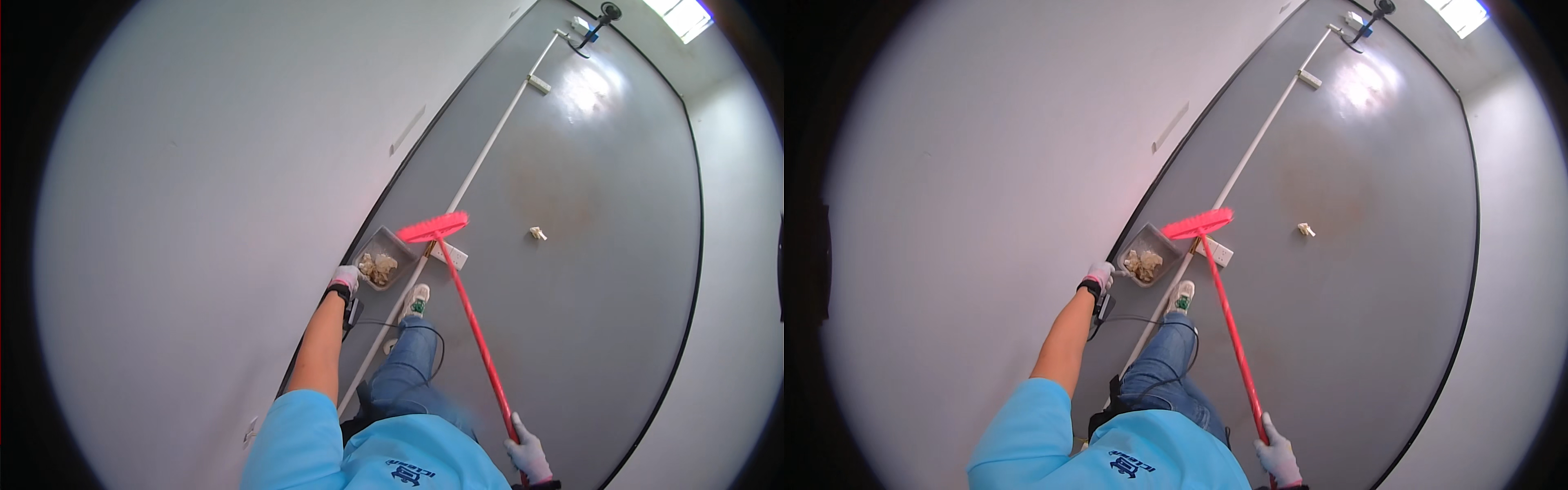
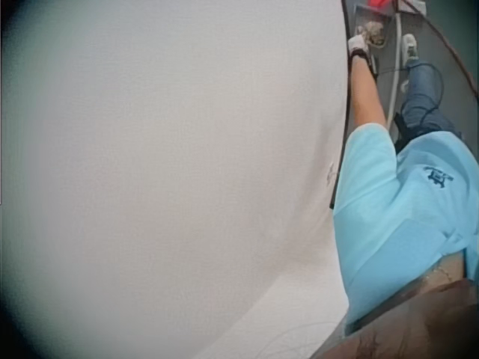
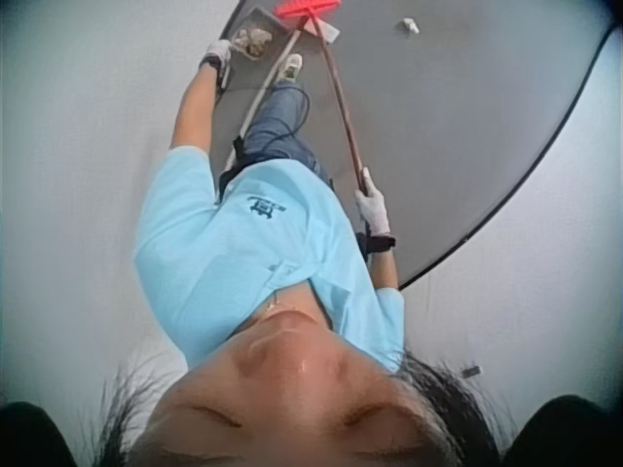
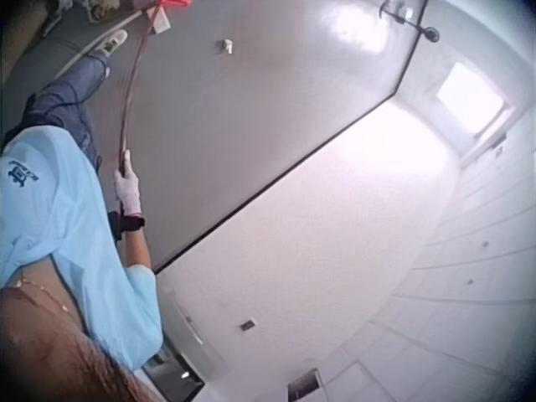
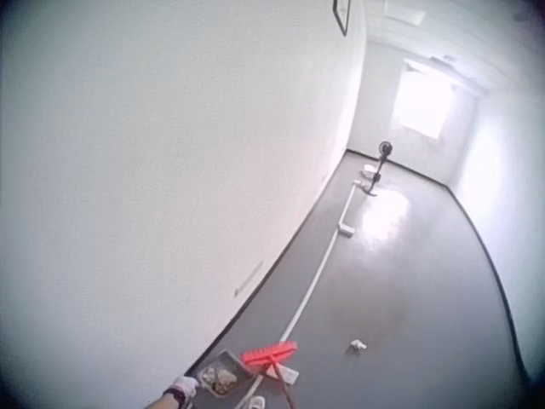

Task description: Sweeping a large floor area with a broom and dustpan.

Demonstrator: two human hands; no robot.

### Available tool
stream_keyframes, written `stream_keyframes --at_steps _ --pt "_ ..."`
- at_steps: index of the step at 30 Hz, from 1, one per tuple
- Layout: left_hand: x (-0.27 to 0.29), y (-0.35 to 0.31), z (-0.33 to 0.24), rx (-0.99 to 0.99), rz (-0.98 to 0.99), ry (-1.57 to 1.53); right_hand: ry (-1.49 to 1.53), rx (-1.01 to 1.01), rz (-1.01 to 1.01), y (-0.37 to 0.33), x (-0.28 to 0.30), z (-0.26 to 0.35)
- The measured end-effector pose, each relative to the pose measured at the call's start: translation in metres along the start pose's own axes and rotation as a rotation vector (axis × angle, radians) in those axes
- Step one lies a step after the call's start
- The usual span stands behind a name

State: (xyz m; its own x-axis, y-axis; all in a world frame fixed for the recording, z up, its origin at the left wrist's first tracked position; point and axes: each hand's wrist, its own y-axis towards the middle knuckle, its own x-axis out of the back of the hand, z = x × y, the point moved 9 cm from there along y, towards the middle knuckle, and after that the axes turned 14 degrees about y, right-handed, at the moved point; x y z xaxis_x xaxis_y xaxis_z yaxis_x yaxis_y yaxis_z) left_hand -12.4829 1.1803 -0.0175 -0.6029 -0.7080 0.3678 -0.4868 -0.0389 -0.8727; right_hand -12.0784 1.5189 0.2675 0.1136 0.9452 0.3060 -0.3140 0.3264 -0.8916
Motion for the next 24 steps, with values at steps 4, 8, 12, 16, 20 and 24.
stream_keyframes --at_steps 4,8,12,16,20,24 --pt "-0.005 -0.035 -0.002 0.099 -0.07 -0.149 0.05 0.028 -0.041 0.061 -0.002 0.032" --pt "-0.003 -0.032 0.014 0.143 -0.037 -0.192 0.054 0.057 -0.027 0.119 -0.02 0.047" --pt "-0.008 -0.022 0.02 0.115 -0.035 -0.122 -0.176 0.057 0.007 0.106 -0.044 0.035" --pt "-0.008 -0.022 0.024 0.107 -0.077 -0.228 -0.302 0.096 0.118 0.053 -0.045 -0.006" --pt "-0.002 -0.026 0.021 0.147 -0.106 -0.204 -0.198 -0.005 0.119 -0.008 -0.023 -0.01" --pt "-0.004 -0.032 0.032 0.195 -0.07 -0.312 0.033 0.138 0.083 -0.03 -0.007 -0.013"
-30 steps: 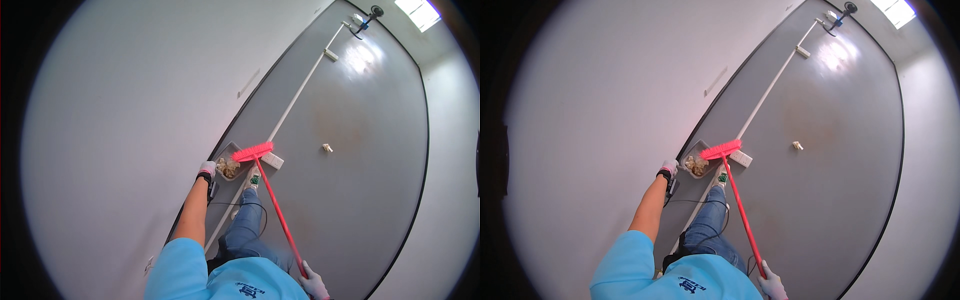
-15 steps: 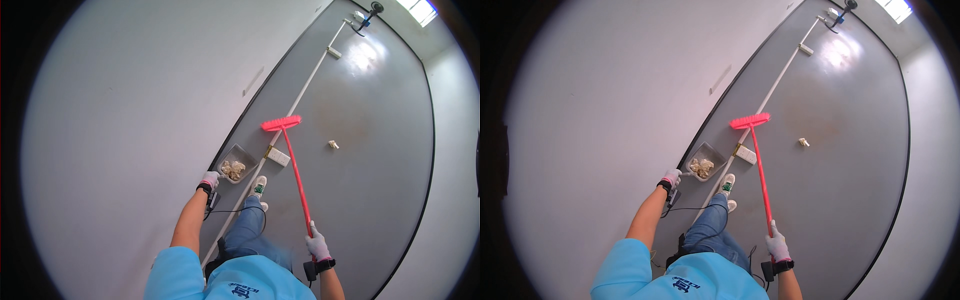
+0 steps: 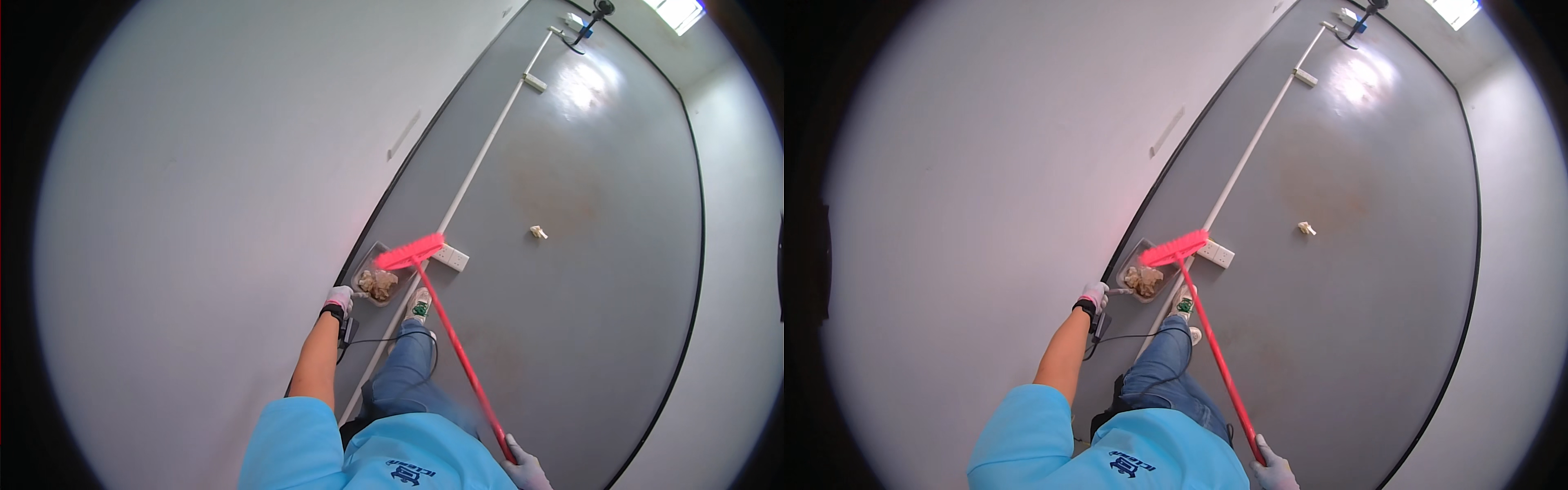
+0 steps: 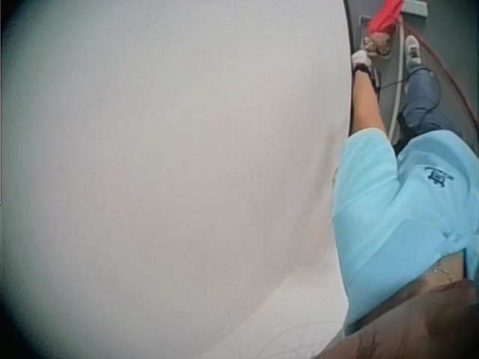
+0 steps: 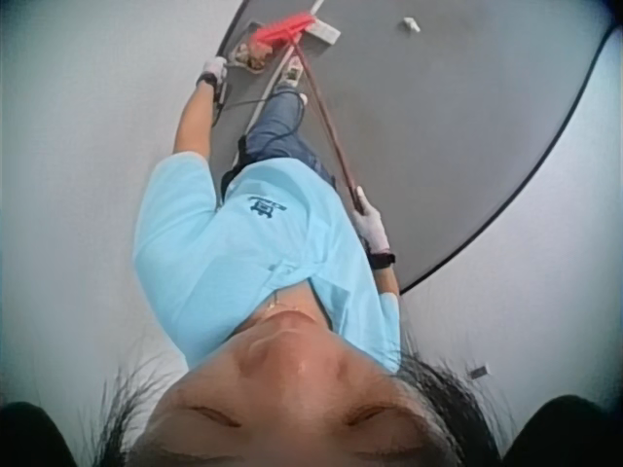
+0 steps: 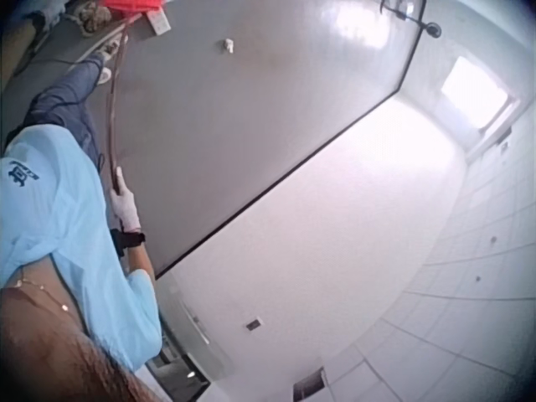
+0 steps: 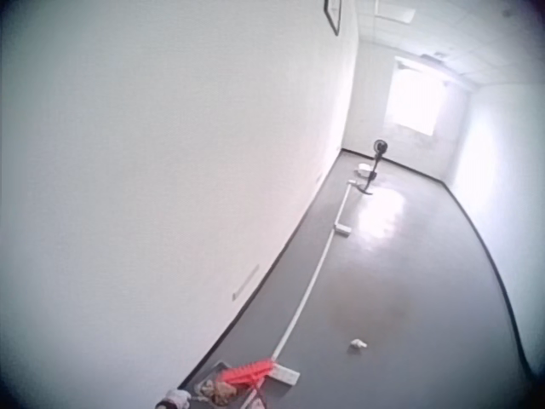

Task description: Sweeping a large floor area with a broom and dustpan.

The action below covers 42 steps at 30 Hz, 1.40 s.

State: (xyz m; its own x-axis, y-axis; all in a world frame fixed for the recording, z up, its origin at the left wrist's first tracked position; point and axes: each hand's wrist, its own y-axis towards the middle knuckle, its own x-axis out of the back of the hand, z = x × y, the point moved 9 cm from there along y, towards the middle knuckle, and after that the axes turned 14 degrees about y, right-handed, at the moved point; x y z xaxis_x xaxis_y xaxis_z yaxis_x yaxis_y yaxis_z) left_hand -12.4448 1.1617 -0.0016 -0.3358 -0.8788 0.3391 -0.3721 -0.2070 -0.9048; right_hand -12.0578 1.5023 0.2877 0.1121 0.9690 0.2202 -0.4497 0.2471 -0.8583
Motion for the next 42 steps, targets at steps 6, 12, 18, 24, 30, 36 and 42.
stream_keyframes --at_steps 6,12,18,24,30,36,42 --pt "0.004 -0.016 0.019 -0.017 0.024 0.161 -0.116 -0.143 -0.089 0.067 0.013 0.019" --pt "0.0 0.0 0.019 -0.023 0.079 0.09 -0.388 -0.234 -0.092 0.099 -0.008 0.029" --pt "0.006 0.007 0.021 -0.029 0.018 0.074 -0.441 -0.183 0.052 0.062 -0.024 0.011" --pt "0.006 0.008 0.03 -0.068 0.018 0.034 -0.138 -0.176 -0.01 0.006 -0.011 0.048" --pt "0.004 -0.002 0.034 -0.006 -0.032 -0.07 -0.379 -0.161 -0.054 0.06 0.013 0.032" --pt "0.023 0.005 0.046 0.018 -0.063 -0.07 -0.229 -0.145 -0.097 0.108 0.054 0.069" --pt "0.018 -0.008 0.022 0.045 -0.081 -0.224 -0.11 -0.1 -0.109 0.142 0.11 0.113"
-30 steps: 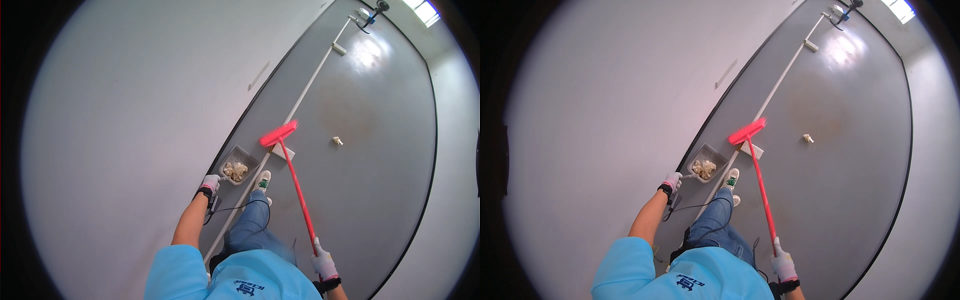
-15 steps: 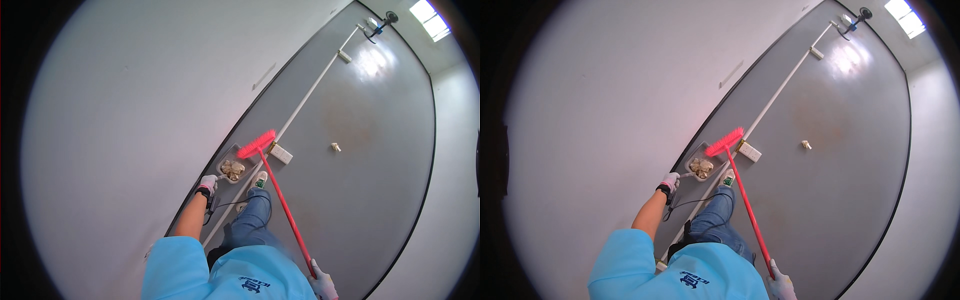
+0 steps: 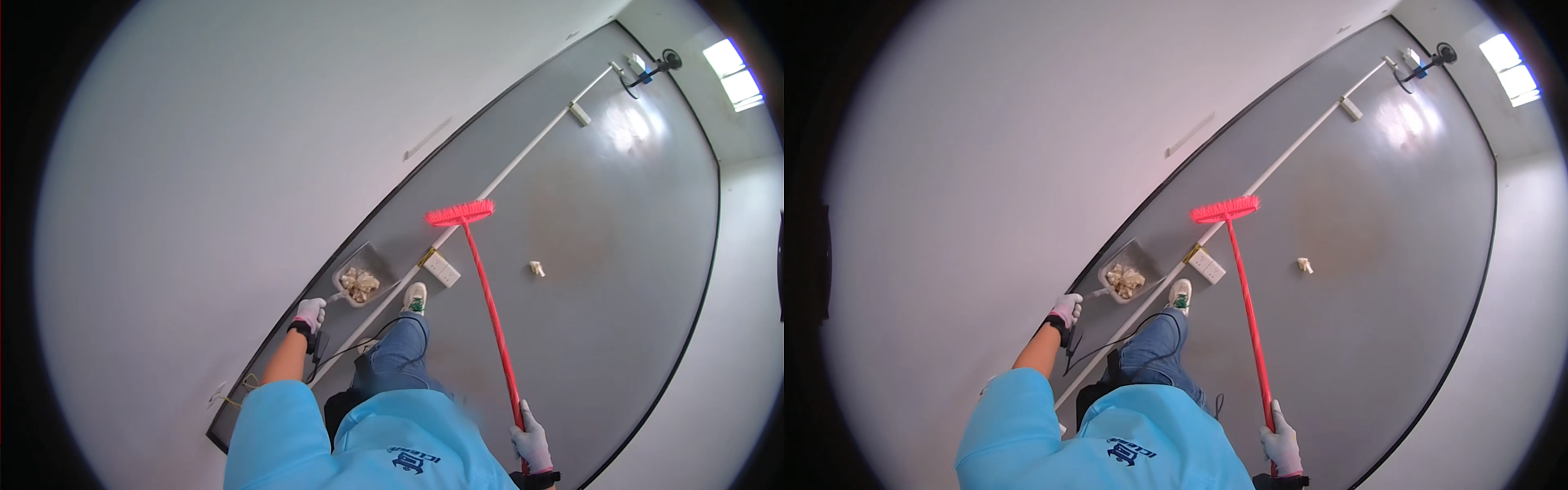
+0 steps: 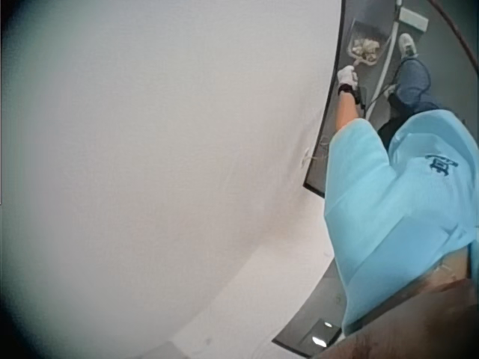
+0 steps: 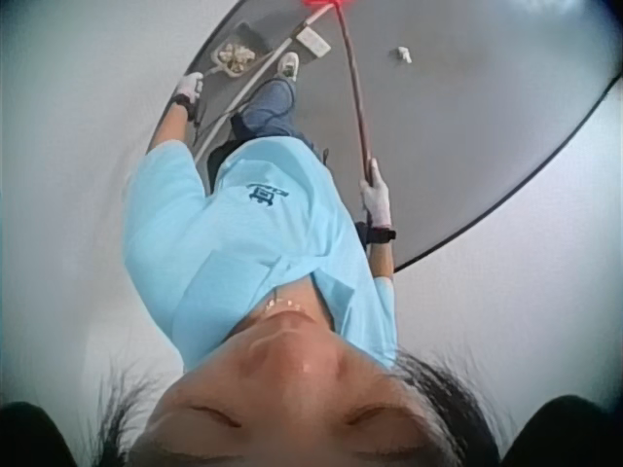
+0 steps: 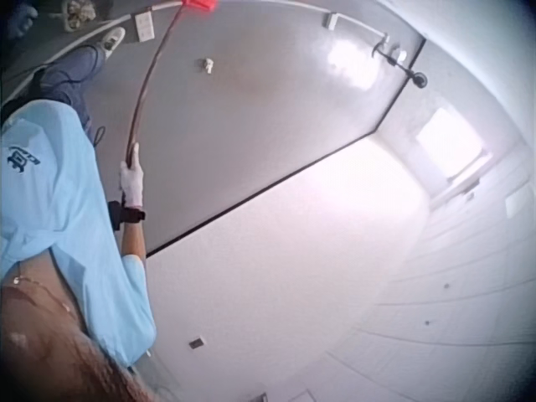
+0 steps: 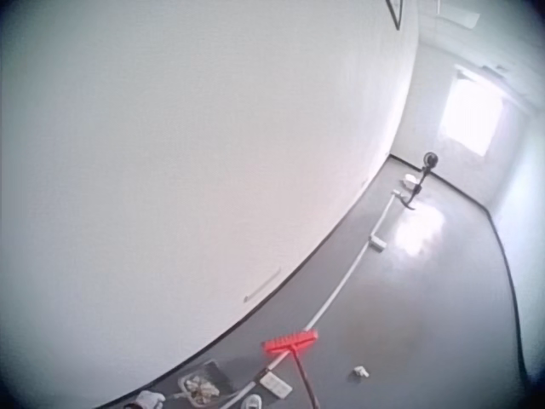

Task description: Sweeping a large floor area with a broom and dustpan.

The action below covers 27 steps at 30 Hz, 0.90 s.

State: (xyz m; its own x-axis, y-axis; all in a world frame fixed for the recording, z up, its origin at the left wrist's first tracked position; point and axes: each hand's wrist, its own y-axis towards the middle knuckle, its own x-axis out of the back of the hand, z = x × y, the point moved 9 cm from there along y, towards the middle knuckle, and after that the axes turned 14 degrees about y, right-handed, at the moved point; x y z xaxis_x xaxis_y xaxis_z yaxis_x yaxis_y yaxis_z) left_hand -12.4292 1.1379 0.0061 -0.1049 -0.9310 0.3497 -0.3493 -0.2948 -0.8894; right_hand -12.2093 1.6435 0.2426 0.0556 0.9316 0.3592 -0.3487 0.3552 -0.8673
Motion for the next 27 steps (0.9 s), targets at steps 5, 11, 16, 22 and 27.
stream_keyframes --at_steps 5,11,16,22,27 --pt "-0.025 -0.055 -0.033 0.019 0.069 0.053 0.154 -0.023 -0.032 -0.012 0.041 0.021" --pt "-0.114 -0.098 -0.124 -0.108 0.314 0.102 0.326 -0.053 -0.103 -0.001 0.102 0.021" --pt "-0.195 -0.128 -0.182 -0.14 0.457 0.025 0.368 -0.057 -0.131 0.008 0.179 0.029" --pt "-0.316 -0.166 -0.186 -0.135 0.444 -0.181 0.337 -0.032 -0.091 0.088 0.304 0.033" --pt "-0.386 -0.163 -0.088 0.028 0.146 -0.107 0.348 0.015 -0.023 0.14 0.402 0.034"
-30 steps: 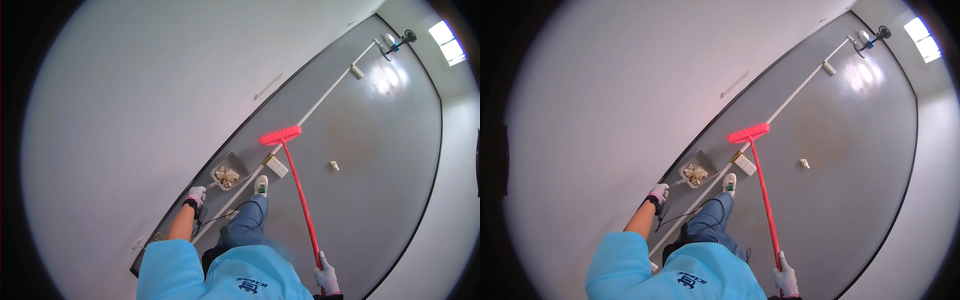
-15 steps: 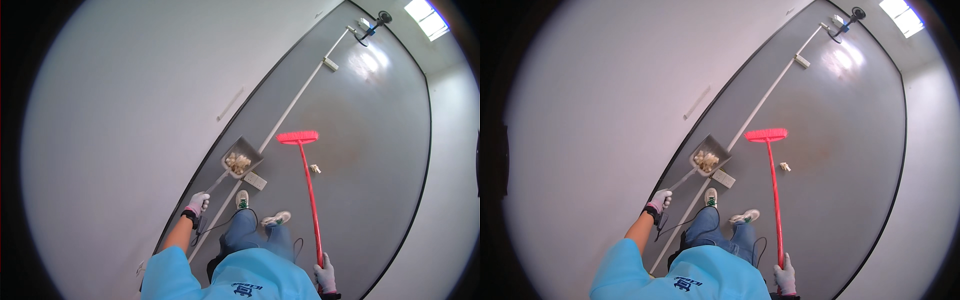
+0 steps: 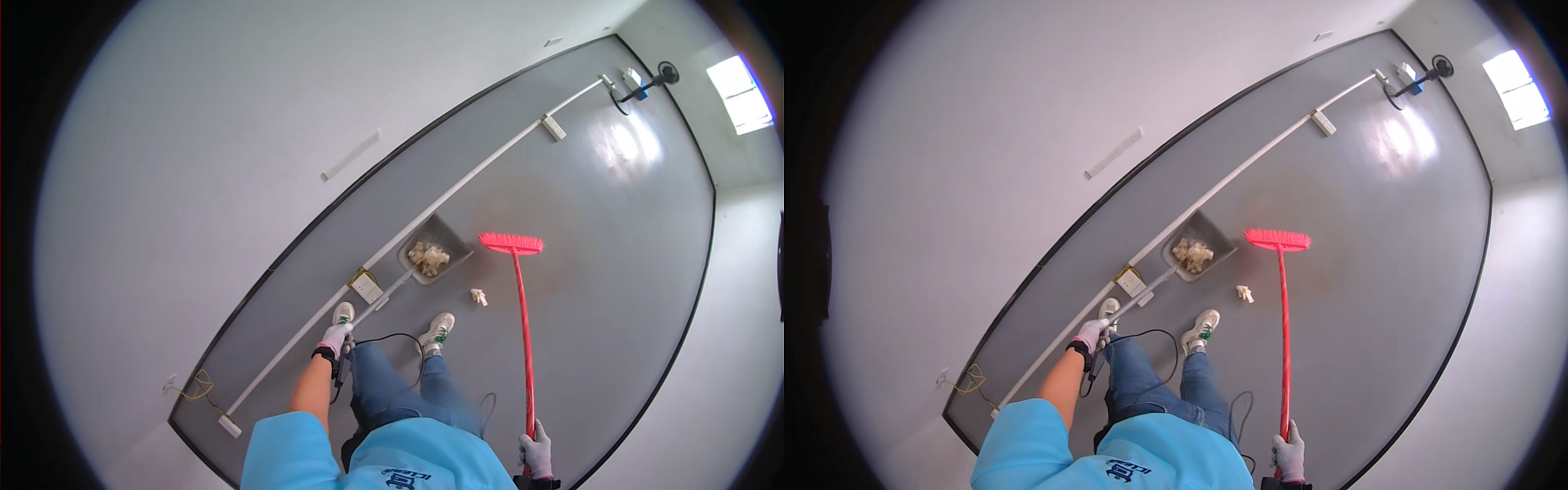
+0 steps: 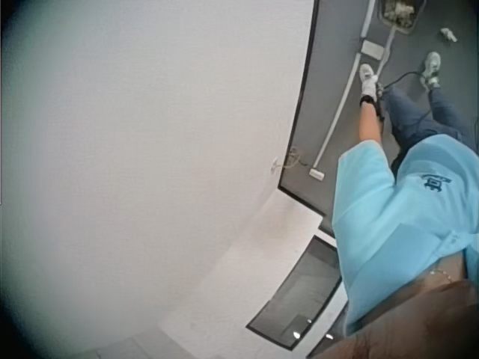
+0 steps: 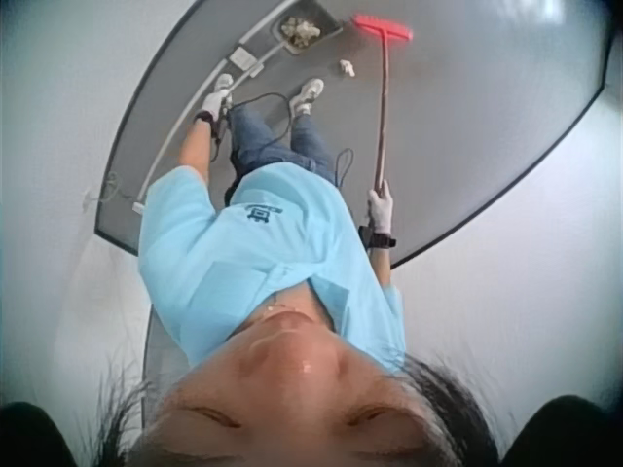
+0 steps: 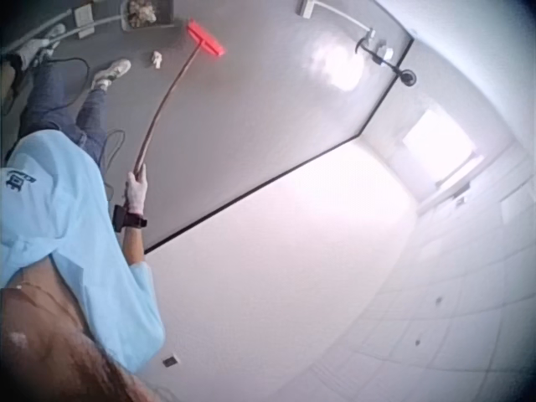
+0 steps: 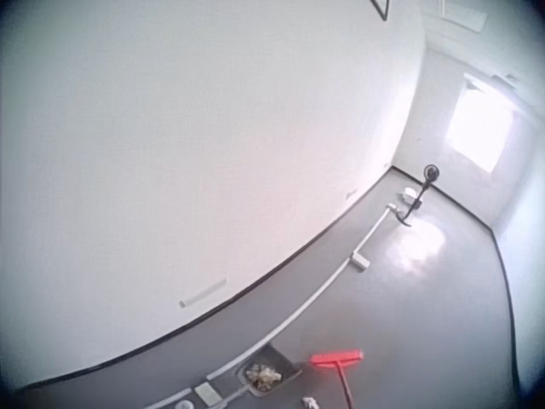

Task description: Sweeping a large floor area with a broom and dustpan.

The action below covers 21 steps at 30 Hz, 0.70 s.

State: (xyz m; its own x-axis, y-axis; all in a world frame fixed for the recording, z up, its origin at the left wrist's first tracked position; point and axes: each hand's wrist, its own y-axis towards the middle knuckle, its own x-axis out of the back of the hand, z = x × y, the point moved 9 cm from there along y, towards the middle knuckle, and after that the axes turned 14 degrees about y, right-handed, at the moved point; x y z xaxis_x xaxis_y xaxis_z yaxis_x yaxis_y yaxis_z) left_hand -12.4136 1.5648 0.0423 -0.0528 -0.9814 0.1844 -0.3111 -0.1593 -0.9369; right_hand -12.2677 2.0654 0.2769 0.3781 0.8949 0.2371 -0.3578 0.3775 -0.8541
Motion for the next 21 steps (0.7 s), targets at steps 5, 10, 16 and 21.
stream_keyframes --at_steps 5,10,16,21 --pt "-0.072 0.003 0.04 0.165 -0.194 0.196 -0.089 0.021 0.004 0.044 0.074 0.011" --pt "-0.082 0.007 0.045 0.147 -0.21 0.441 -0.18 -0.002 0.027 0.07 0.101 0.017" --pt "-0.117 -0.001 -0.012 -0.1 -0.191 0.669 -0.201 0.108 0.126 0.112 0.144 -0.001" --pt "-0.115 -0.017 0.071 -0.057 -0.168 0.238 -0.423 -0.084 0.234 0.23 0.243 -0.103"
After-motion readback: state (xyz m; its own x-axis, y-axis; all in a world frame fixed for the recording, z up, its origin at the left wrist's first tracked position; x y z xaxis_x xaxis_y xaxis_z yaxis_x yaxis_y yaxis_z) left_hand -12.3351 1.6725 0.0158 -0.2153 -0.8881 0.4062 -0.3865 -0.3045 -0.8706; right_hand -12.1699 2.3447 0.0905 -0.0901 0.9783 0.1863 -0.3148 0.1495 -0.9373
